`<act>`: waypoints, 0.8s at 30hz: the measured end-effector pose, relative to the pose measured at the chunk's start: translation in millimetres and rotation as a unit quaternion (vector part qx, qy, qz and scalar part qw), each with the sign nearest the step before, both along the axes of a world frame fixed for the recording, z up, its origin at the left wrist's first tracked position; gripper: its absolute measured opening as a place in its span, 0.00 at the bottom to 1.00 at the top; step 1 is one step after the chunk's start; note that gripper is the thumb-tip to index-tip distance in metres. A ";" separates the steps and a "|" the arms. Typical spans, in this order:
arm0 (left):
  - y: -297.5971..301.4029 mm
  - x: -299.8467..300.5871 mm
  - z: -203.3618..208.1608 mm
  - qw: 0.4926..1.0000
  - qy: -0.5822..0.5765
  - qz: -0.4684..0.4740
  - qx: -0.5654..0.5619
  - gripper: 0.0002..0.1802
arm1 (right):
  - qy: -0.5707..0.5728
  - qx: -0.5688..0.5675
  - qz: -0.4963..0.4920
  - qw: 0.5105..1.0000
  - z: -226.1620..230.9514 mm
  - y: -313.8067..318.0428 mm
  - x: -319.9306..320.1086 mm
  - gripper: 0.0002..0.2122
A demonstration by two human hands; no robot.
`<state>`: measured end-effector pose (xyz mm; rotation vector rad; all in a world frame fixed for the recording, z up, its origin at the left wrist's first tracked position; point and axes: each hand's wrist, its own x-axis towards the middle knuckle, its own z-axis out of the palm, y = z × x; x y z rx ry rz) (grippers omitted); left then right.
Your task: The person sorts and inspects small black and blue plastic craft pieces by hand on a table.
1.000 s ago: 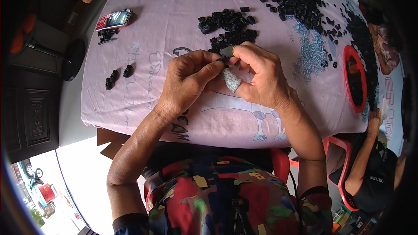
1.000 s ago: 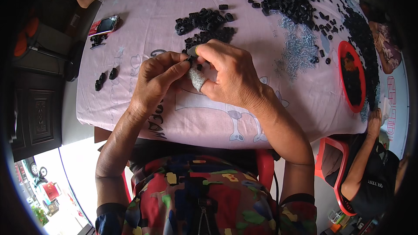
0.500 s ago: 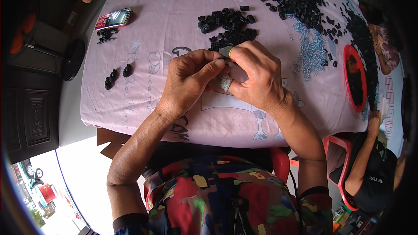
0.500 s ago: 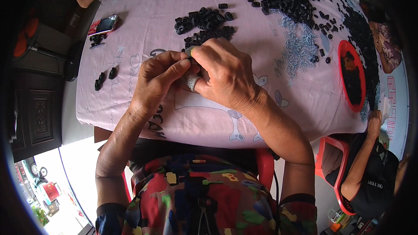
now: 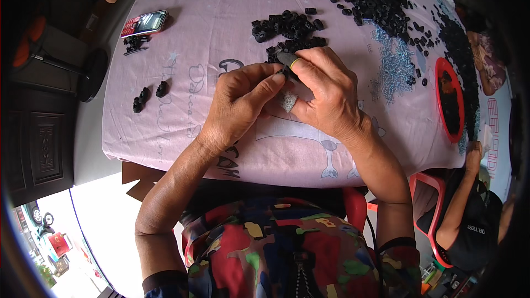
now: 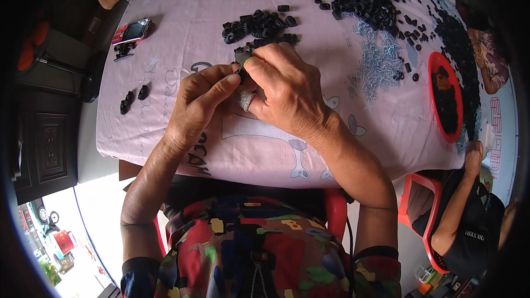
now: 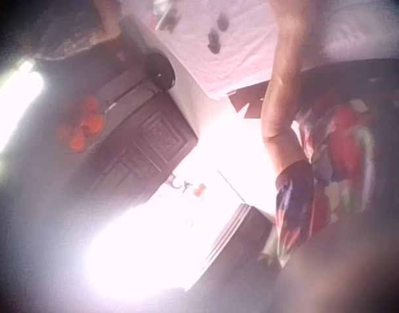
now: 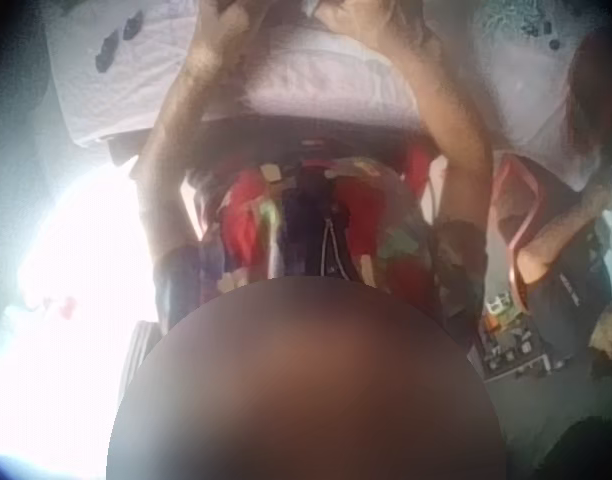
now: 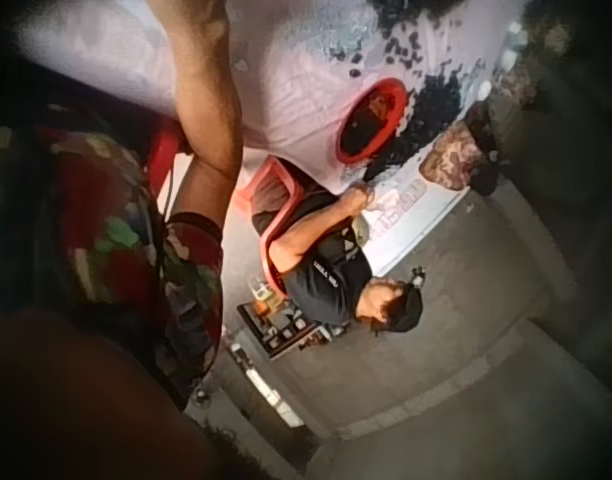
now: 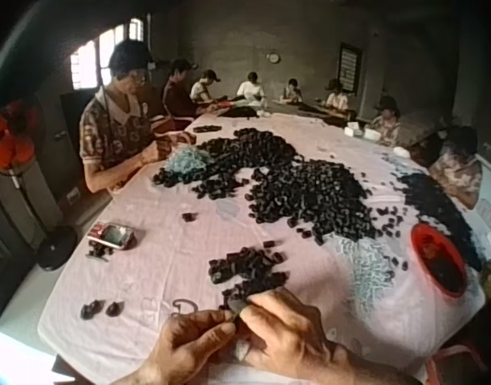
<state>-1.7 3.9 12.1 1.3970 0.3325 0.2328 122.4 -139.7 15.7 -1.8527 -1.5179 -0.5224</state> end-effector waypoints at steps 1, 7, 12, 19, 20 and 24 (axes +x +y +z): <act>1.9 0.3 -1.6 1.000 0.004 -0.019 0.019 0.14 | -0.010 -0.004 0.002 1.000 0.3 -0.3 0.8 0.20; -4.4 1.6 1.3 0.999 0.039 0.004 0.027 0.13 | -0.049 -0.001 0.009 0.999 -4.8 1.1 -0.8 0.18; -7.1 0.7 -1.8 0.998 0.034 0.040 0.041 0.13 | -0.069 0.005 0.006 0.998 -10.4 3.8 -3.0 0.17; -9.6 1.0 2.3 0.996 0.047 0.054 0.050 0.13 | -0.087 0.013 0.006 0.996 -12.2 5.4 -4.1 0.15; -9.9 0.7 2.6 0.996 0.046 0.057 0.051 0.13 | -0.087 0.013 0.006 0.996 -12.3 5.9 -4.4 0.15; -12.8 1.5 -1.8 0.995 0.032 0.075 0.051 0.13 | -0.091 0.022 0.002 0.996 -14.6 7.4 -3.4 0.14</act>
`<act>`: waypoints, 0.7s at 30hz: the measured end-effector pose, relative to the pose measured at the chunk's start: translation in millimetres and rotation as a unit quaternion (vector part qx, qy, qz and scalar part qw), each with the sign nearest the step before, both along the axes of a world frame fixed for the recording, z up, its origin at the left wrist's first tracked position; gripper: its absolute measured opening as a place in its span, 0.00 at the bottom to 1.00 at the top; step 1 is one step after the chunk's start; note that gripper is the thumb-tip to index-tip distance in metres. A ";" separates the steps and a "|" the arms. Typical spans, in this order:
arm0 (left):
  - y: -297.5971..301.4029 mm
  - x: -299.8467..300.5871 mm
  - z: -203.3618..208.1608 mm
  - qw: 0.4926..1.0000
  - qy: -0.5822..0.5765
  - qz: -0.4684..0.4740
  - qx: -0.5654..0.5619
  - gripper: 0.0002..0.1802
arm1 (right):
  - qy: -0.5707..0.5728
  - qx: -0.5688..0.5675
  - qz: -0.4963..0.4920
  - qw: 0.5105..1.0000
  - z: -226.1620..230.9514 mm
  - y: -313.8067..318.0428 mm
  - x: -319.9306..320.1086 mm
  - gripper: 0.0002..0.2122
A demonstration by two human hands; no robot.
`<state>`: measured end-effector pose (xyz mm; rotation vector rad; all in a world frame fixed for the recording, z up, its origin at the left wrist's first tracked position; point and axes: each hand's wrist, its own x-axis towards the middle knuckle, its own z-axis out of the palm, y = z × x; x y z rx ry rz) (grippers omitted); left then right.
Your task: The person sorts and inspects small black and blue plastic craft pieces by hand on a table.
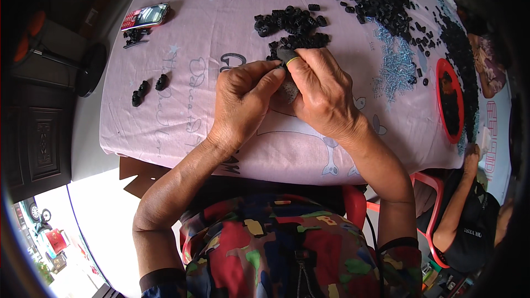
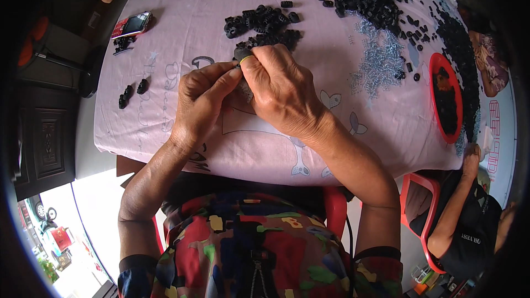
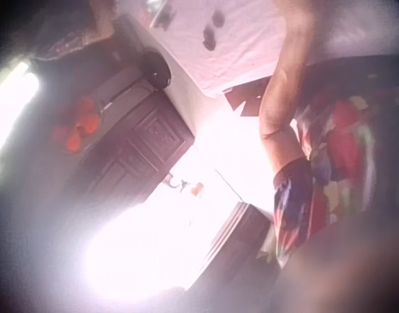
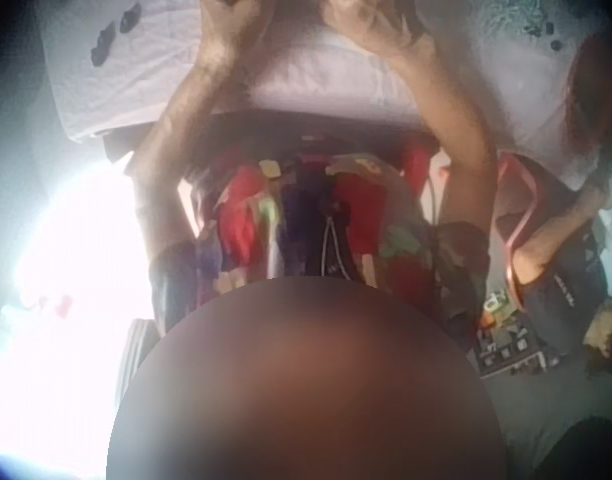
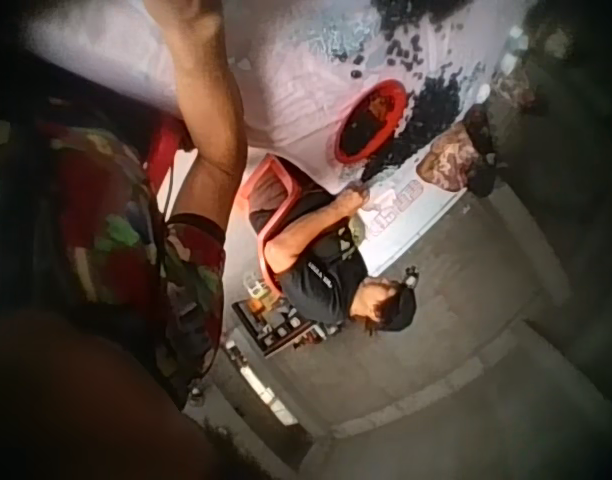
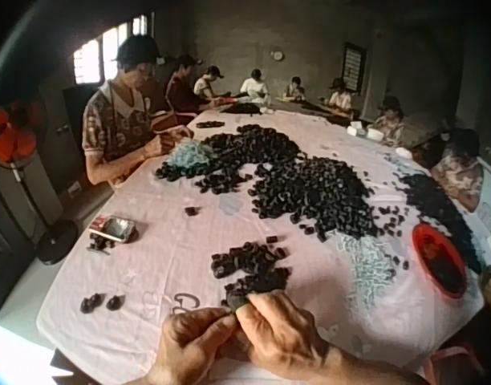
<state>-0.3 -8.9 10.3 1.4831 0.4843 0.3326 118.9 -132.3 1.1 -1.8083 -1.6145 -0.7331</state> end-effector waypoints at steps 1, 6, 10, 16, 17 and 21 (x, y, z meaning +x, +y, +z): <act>-0.6 0.0 1.7 1.000 0.007 0.005 0.001 0.13 | -0.002 0.006 0.001 1.000 -0.6 0.2 0.6 0.13; -2.3 0.5 2.8 1.000 0.009 0.020 -0.010 0.13 | -0.018 0.006 -0.007 1.000 0.4 1.4 -0.3 0.14; -1.5 1.0 1.6 0.999 -0.008 0.022 -0.032 0.13 | -0.014 0.011 -0.003 1.000 1.4 2.5 2.4 0.16; 1.8 1.3 4.0 0.993 -0.011 0.014 -0.117 0.14 | 0.069 0.000 0.000 0.998 9.7 0.9 1.4 0.20; 2.2 1.2 3.8 0.991 -0.018 0.008 -0.133 0.14 | 0.083 -0.001 0.003 0.997 10.9 0.6 1.3 0.20; 2.2 1.5 5.6 0.993 -0.004 0.004 -0.116 0.14 | 0.114 0.003 0.010 0.993 11.2 -0.7 4.5 0.21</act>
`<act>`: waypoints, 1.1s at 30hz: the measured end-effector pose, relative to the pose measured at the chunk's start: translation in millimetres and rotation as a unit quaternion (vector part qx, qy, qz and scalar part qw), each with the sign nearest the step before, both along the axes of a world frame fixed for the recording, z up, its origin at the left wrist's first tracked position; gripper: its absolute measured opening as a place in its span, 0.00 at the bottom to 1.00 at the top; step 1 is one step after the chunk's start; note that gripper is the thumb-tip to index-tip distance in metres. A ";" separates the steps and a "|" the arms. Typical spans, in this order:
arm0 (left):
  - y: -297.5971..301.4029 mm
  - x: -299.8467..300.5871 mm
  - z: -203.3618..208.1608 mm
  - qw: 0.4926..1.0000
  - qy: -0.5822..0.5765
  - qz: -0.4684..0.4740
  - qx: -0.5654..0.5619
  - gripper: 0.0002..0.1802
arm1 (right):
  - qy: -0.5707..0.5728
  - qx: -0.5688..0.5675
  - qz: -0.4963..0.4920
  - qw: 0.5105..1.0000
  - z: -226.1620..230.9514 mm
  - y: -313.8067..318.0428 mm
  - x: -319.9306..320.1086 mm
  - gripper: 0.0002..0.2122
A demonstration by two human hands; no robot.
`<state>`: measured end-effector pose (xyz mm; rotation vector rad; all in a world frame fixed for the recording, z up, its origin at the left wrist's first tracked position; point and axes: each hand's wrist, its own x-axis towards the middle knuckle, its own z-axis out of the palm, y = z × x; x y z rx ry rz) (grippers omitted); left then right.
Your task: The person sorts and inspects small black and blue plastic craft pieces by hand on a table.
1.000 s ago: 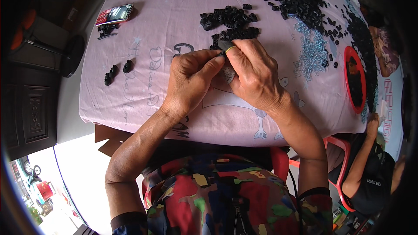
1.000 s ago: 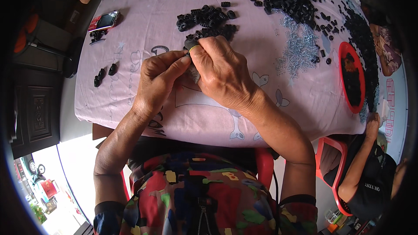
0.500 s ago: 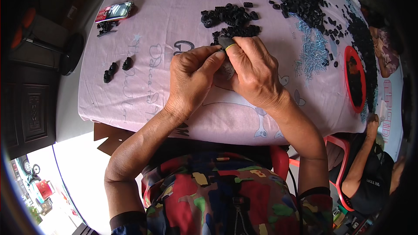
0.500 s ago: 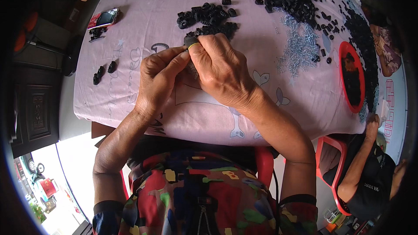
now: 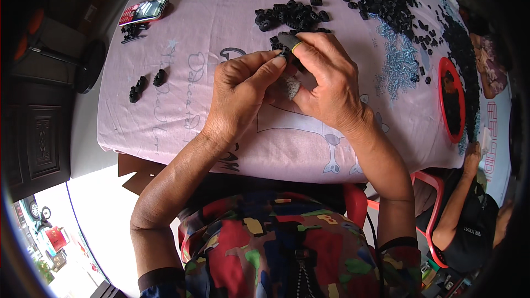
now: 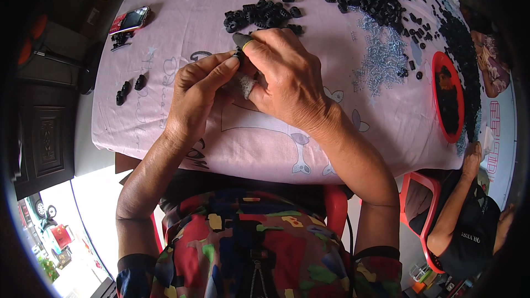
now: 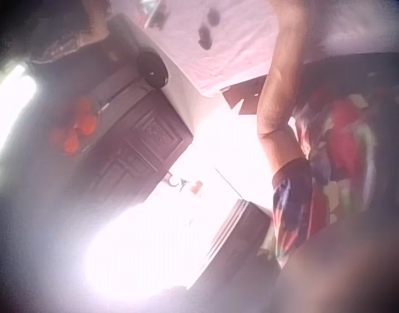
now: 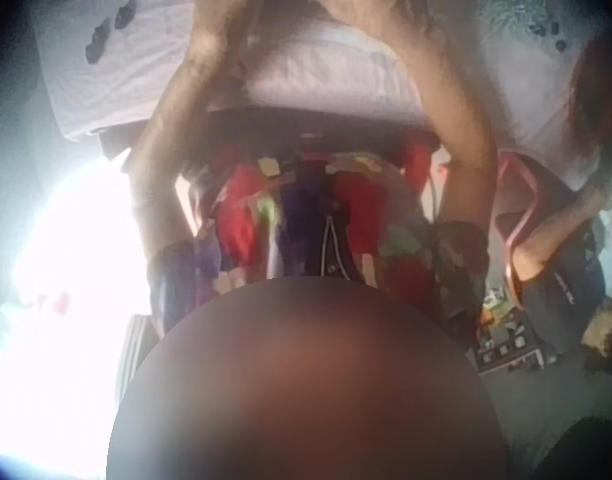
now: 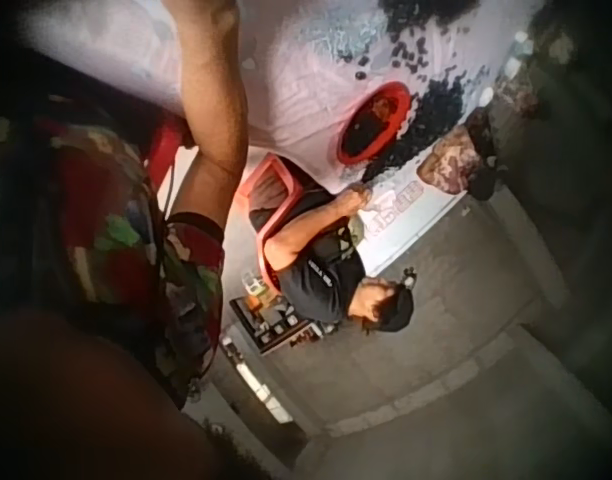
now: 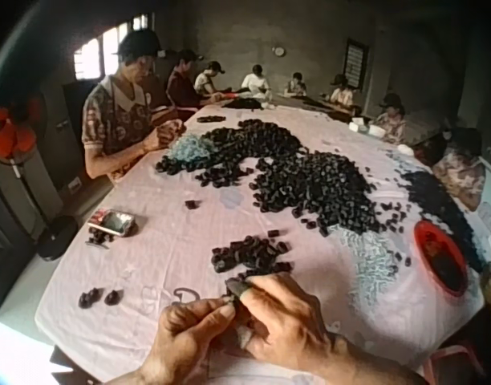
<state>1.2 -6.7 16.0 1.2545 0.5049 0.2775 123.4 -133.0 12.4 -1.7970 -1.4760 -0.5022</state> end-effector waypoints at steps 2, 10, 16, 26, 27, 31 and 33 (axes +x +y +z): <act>-0.9 0.7 -0.8 1.000 0.002 0.000 0.017 0.15 | -0.001 -0.010 0.013 1.000 -2.0 -1.6 3.1 0.21; 8.4 -4.1 -2.0 0.995 0.005 -0.055 0.080 0.16 | -0.035 -0.009 -0.006 0.999 0.8 -7.1 6.5 0.20; 19.4 -3.4 1.9 0.989 0.033 -0.125 0.066 0.20 | -0.076 -0.027 -0.008 0.997 0.3 -8.8 5.2 0.20; 20.1 -5.7 11.8 0.984 0.071 -0.152 0.058 0.19 | -0.050 -0.010 0.010 0.999 4.5 -7.6 4.3 0.20; 20.3 -5.4 11.7 0.984 0.071 -0.152 0.058 0.19 | -0.050 -0.010 0.010 0.999 3.4 -7.3 4.9 0.20; 20.3 -4.4 5.8 0.985 0.057 -0.152 0.055 0.18 | -0.061 -0.014 0.017 0.998 0.6 -9.0 8.5 0.19; 19.5 -5.0 2.1 0.986 0.047 -0.150 0.058 0.18 | -0.074 -0.020 0.018 0.997 -0.2 -8.6 8.5 0.19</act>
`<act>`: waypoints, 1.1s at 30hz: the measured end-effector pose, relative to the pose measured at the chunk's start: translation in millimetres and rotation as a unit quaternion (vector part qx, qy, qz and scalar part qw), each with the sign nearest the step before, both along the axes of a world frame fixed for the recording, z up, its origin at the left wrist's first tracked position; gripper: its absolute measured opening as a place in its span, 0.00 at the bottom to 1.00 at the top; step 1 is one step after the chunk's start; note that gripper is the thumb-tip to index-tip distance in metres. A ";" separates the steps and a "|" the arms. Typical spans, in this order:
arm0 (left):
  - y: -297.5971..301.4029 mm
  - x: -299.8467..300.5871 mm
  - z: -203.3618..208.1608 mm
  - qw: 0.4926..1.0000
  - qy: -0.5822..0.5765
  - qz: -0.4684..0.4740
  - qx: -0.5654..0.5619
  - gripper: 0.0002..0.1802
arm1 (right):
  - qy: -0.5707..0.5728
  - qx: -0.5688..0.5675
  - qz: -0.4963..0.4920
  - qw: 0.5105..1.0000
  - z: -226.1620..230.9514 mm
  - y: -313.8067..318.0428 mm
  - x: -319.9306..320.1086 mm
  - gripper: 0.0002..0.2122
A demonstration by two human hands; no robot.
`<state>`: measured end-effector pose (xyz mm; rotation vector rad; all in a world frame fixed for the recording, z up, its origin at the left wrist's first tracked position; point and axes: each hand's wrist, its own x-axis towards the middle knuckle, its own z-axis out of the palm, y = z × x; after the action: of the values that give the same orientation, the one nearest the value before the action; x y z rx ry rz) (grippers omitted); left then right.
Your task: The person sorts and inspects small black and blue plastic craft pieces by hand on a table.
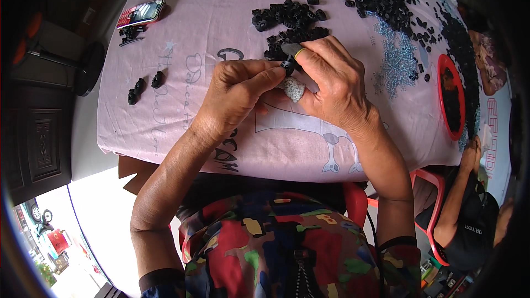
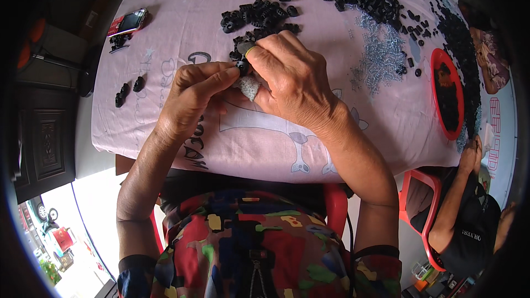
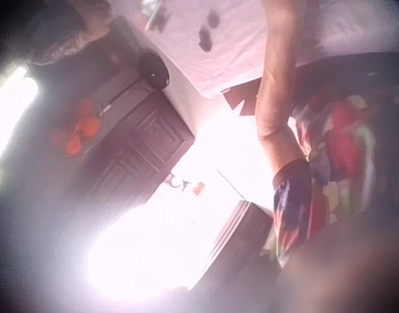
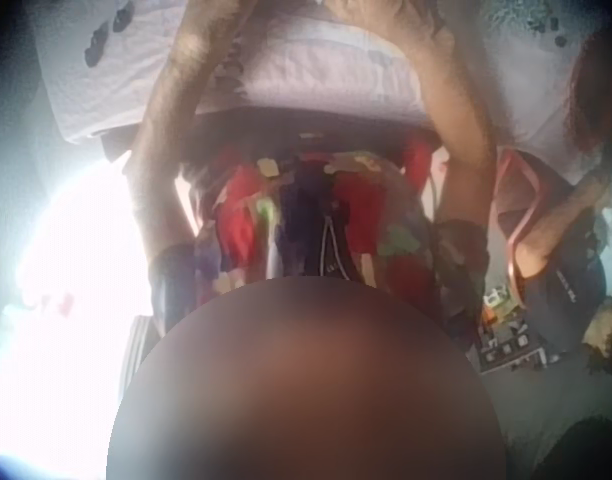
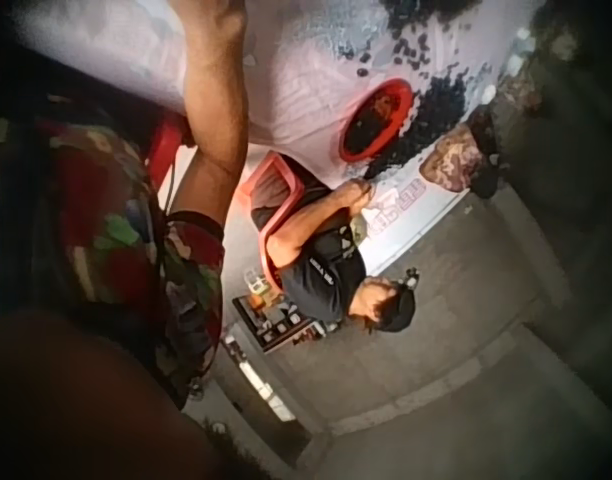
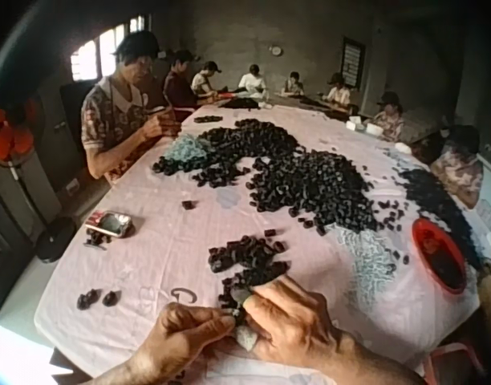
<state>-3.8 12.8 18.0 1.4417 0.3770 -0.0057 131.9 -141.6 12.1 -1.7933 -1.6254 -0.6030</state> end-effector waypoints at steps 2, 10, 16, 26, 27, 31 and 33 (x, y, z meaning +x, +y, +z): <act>-3.2 0.3 -1.9 0.999 -0.026 0.023 0.005 0.17 | -0.024 0.011 -0.006 1.000 -2.6 0.8 -0.6 0.18; -12.6 -1.2 -0.5 0.995 -0.060 0.075 -0.011 0.13 | -0.050 0.013 -0.024 0.998 -4.8 1.9 -6.2 0.17; -14.7 -3.1 -1.4 0.993 -0.062 0.092 0.026 0.11 | -0.062 0.014 -0.029 0.998 -4.1 0.8 -8.9 0.17; -16.1 -1.8 0.6 0.993 -0.064 0.097 0.001 0.11 | -0.072 0.011 -0.033 0.997 -4.7 1.1 -9.2 0.15; -16.3 -1.8 0.4 0.993 -0.065 0.097 0.000 0.11 | -0.072 0.011 -0.033 0.997 -5.6 1.2 -8.8 0.15; -16.3 -1.0 0.3 0.993 -0.061 0.098 0.010 0.11 | -0.079 0.021 -0.020 0.996 -7.0 2.6 -7.2 0.15; -15.4 -0.6 -0.3 0.994 -0.050 0.098 0.018 0.11 | -0.083 0.025 -0.021 0.996 -6.8 2.9 -7.9 0.15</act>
<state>-4.4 -2.6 17.7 1.4290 0.4369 0.2318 124.0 -138.7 5.3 -1.7845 -1.6702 -0.8235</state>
